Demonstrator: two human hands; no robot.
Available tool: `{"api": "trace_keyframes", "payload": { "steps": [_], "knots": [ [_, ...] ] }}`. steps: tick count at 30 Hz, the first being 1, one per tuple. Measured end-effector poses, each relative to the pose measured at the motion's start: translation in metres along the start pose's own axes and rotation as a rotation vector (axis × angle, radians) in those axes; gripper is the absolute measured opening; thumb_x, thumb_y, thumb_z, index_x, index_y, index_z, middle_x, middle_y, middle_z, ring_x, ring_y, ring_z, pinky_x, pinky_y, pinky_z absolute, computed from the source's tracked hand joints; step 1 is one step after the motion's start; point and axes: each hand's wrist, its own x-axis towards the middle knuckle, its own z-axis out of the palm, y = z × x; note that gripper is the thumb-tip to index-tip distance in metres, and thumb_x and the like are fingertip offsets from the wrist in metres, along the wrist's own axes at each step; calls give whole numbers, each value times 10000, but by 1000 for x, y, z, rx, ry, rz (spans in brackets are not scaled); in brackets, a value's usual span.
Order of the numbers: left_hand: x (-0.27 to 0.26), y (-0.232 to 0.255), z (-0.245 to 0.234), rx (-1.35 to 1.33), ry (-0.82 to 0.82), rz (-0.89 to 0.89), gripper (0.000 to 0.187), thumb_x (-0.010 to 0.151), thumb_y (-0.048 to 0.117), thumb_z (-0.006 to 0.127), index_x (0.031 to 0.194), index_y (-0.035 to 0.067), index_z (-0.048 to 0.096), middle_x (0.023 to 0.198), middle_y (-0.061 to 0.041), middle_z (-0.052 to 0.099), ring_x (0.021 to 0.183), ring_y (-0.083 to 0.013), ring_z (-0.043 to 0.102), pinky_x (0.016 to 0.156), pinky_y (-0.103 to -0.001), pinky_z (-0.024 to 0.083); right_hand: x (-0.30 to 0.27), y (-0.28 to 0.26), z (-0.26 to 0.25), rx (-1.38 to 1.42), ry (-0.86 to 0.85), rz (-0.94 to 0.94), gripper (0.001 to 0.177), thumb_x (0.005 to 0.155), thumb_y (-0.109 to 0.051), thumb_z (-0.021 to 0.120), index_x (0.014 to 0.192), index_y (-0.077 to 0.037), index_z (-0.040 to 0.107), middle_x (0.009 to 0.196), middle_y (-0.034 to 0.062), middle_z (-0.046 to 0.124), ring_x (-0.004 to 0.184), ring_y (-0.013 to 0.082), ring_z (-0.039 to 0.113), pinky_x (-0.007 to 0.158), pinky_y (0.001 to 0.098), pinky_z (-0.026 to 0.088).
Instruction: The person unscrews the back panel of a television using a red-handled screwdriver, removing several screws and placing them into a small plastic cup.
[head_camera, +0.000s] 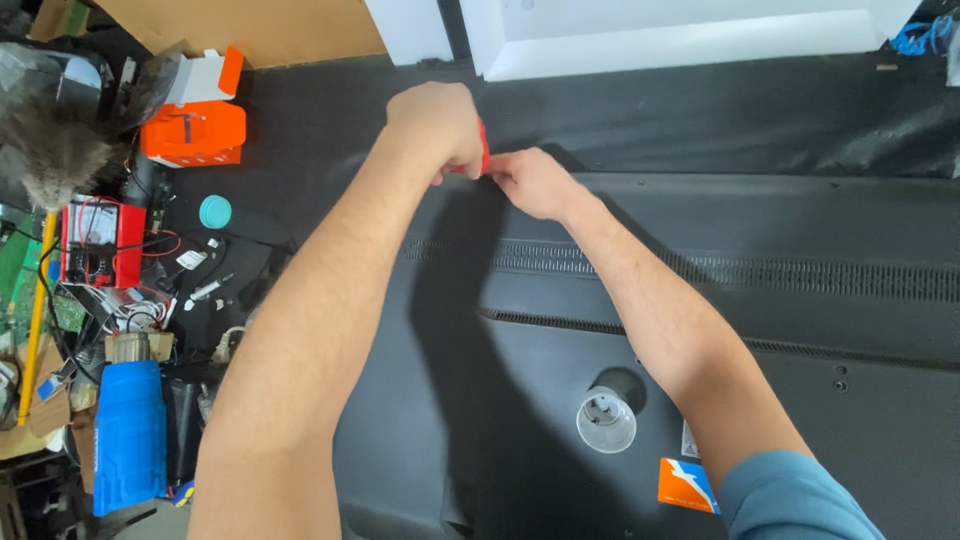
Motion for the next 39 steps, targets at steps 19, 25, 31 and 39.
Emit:
{"api": "trace_keyframes", "payload": {
  "steps": [19, 25, 31, 39],
  "knots": [
    [2, -46, 14, -432, 11, -37, 254, 817, 161, 875, 998, 110, 704, 712, -63, 711, 651, -221, 763, 592, -352, 539, -5, -16, -3, -7, -67, 13, 610, 1012, -8, 401, 1495, -247, 687, 883, -5, 656, 755, 273, 555, 754, 393, 483],
    [9, -47, 19, -460, -1, -35, 214, 808, 138, 866, 897, 110, 674, 704, -60, 690, 645, -222, 753, 581, -361, 519, -4, -13, -2, 28, -78, 45, 560, 1019, -11, 395, 1425, -224, 716, 849, -19, 600, 740, 243, 502, 743, 367, 455],
    [17, -39, 29, 4, 139, 133, 169, 753, 224, 791, 845, 173, 658, 615, -7, 667, 626, -244, 623, 579, -389, 460, -5, -25, -9, 17, -69, 72, 655, 988, -27, 400, 1456, -316, 756, 704, -29, 519, 648, 225, 414, 693, 353, 436],
    [5, -48, 19, -213, 61, 35, 321, 824, 295, 894, 944, 143, 639, 753, -68, 722, 561, -235, 643, 605, -387, 524, 4, -6, 6, 9, -20, 155, 472, 1019, -129, 471, 1412, -139, 732, 1387, 56, 789, 1239, 310, 722, 1032, 416, 535]
  ]
}}
